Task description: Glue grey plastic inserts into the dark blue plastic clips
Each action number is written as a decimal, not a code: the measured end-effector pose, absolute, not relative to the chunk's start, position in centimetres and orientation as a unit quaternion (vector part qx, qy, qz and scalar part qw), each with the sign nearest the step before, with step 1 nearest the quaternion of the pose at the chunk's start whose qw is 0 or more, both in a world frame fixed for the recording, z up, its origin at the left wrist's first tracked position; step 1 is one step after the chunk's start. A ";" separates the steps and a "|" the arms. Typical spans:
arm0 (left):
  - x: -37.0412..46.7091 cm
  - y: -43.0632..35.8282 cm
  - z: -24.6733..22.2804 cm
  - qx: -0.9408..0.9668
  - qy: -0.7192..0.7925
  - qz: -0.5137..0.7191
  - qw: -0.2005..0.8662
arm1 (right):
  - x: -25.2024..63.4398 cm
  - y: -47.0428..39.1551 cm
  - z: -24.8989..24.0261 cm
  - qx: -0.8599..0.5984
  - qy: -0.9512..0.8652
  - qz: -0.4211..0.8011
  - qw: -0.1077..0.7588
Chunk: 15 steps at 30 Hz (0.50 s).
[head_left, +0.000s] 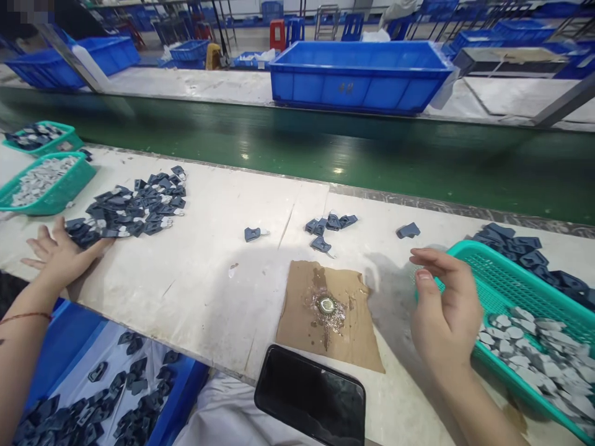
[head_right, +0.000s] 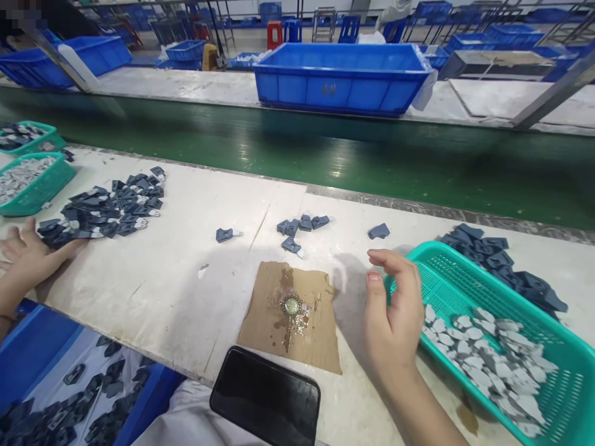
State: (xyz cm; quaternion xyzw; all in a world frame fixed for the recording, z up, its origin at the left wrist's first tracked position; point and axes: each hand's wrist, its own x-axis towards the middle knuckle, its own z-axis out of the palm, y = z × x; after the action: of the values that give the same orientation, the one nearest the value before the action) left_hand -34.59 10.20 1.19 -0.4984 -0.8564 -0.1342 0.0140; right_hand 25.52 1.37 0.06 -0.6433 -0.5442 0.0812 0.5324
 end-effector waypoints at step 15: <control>9.0 16.7 0.6 -0.961 -0.272 -0.048 -0.026 | 25.9 1.5 -0.2 -0.638 -0.559 0.079 0.524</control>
State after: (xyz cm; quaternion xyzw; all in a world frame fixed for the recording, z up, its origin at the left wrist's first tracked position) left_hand 9.02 16.70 0.62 -0.9607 -0.2721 -0.0479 -0.0263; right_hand 25.88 1.48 -0.16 -0.6376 -0.5595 0.0791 0.5237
